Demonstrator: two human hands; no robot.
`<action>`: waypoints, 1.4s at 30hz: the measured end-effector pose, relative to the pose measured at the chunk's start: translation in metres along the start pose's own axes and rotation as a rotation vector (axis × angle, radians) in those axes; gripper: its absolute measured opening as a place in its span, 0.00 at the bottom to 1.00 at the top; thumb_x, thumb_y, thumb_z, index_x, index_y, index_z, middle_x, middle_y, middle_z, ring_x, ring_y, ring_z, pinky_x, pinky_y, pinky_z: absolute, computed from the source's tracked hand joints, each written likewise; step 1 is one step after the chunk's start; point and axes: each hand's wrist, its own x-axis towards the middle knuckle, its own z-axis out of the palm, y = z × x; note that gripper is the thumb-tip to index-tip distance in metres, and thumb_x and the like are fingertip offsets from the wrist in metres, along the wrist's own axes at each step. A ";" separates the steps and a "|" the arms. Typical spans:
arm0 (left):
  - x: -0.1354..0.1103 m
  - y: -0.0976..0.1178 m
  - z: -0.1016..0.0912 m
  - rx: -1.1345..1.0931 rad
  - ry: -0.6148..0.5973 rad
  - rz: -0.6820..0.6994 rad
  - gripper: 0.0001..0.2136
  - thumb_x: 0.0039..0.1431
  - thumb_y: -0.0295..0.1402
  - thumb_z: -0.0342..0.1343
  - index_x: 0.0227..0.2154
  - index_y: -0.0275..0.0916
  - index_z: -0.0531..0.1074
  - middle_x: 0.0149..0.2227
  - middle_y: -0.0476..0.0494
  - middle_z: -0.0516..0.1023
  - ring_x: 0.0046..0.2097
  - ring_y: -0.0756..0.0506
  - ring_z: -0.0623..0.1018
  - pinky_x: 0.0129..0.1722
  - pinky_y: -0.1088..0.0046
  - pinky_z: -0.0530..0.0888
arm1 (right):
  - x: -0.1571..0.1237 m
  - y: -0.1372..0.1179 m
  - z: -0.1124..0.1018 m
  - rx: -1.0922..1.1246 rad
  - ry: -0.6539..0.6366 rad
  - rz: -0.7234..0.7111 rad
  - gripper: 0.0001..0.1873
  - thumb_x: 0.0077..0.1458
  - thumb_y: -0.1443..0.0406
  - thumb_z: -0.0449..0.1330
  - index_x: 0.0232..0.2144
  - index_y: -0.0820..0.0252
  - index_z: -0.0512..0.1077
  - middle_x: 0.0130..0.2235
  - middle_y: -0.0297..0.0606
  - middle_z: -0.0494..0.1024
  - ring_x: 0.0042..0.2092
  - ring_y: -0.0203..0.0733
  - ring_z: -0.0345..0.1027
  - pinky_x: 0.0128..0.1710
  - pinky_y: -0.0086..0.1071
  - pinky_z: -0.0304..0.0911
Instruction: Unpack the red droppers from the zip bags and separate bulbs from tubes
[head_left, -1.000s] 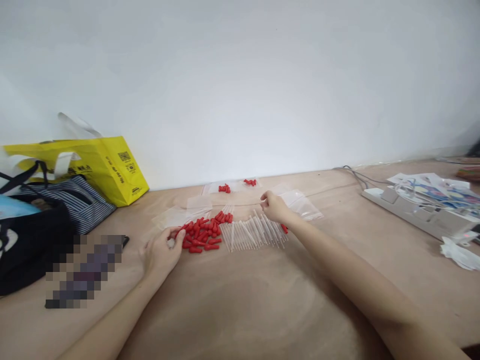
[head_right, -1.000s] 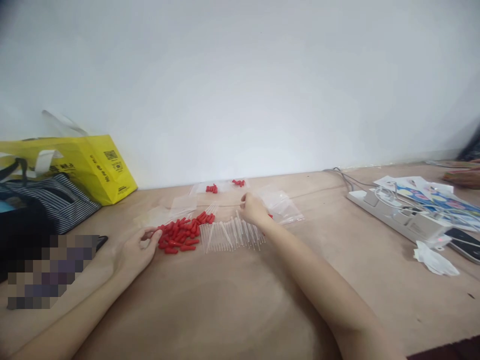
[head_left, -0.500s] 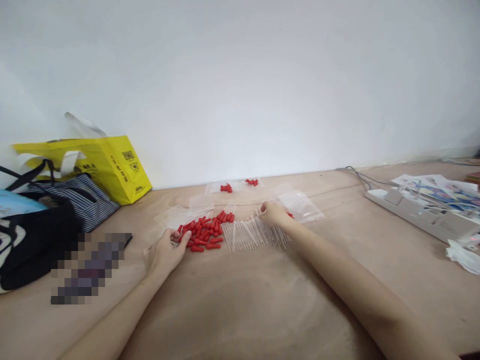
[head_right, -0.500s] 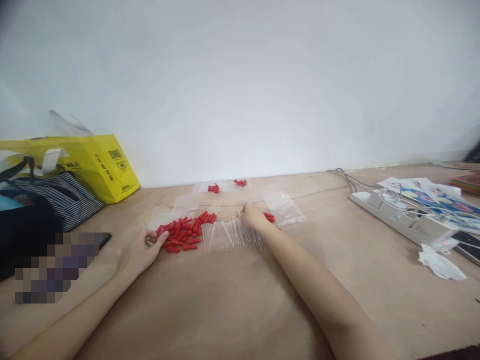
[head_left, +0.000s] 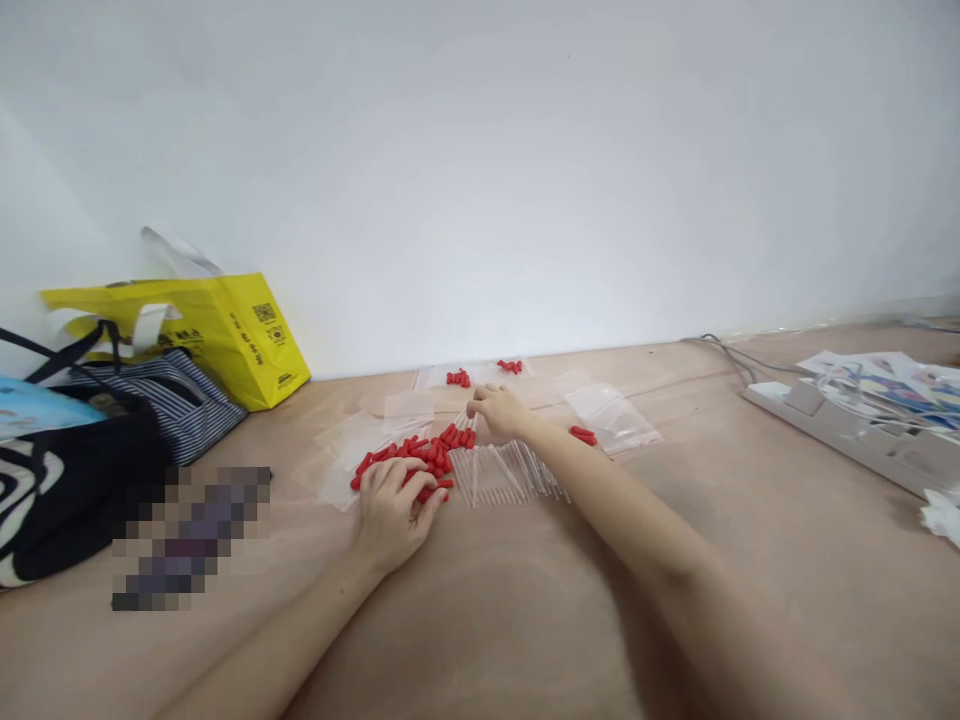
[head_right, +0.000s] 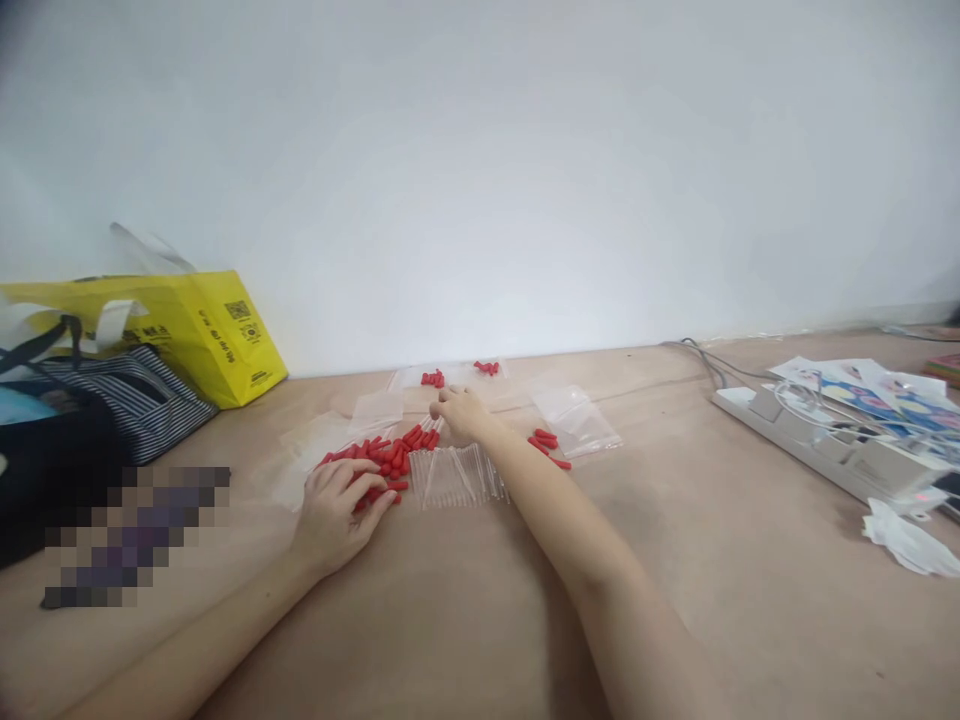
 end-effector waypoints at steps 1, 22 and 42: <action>0.000 -0.001 0.000 0.000 0.011 -0.014 0.06 0.53 0.35 0.51 0.24 0.41 0.70 0.33 0.45 0.73 0.38 0.44 0.70 0.40 0.63 0.63 | 0.003 0.000 0.001 -0.016 -0.019 -0.042 0.14 0.45 0.68 0.57 0.38 0.57 0.70 0.44 0.43 0.67 0.47 0.46 0.58 0.45 0.36 0.51; 0.019 0.006 0.022 -0.065 0.067 0.003 0.11 0.55 0.34 0.48 0.39 0.40 0.69 0.40 0.43 0.75 0.44 0.42 0.70 0.47 0.60 0.61 | -0.080 0.022 -0.003 -0.253 0.374 -0.037 0.10 0.57 0.70 0.47 0.39 0.62 0.65 0.33 0.38 0.75 0.42 0.40 0.62 0.55 0.49 0.28; 0.030 0.049 0.030 -0.143 0.060 0.290 0.10 0.58 0.29 0.46 0.28 0.40 0.73 0.42 0.49 0.76 0.47 0.43 0.72 0.56 0.51 0.50 | -0.130 -0.034 0.020 -0.178 0.754 -0.123 0.09 0.54 0.69 0.51 0.27 0.56 0.69 0.25 0.27 0.75 0.42 0.36 0.65 0.56 0.48 0.25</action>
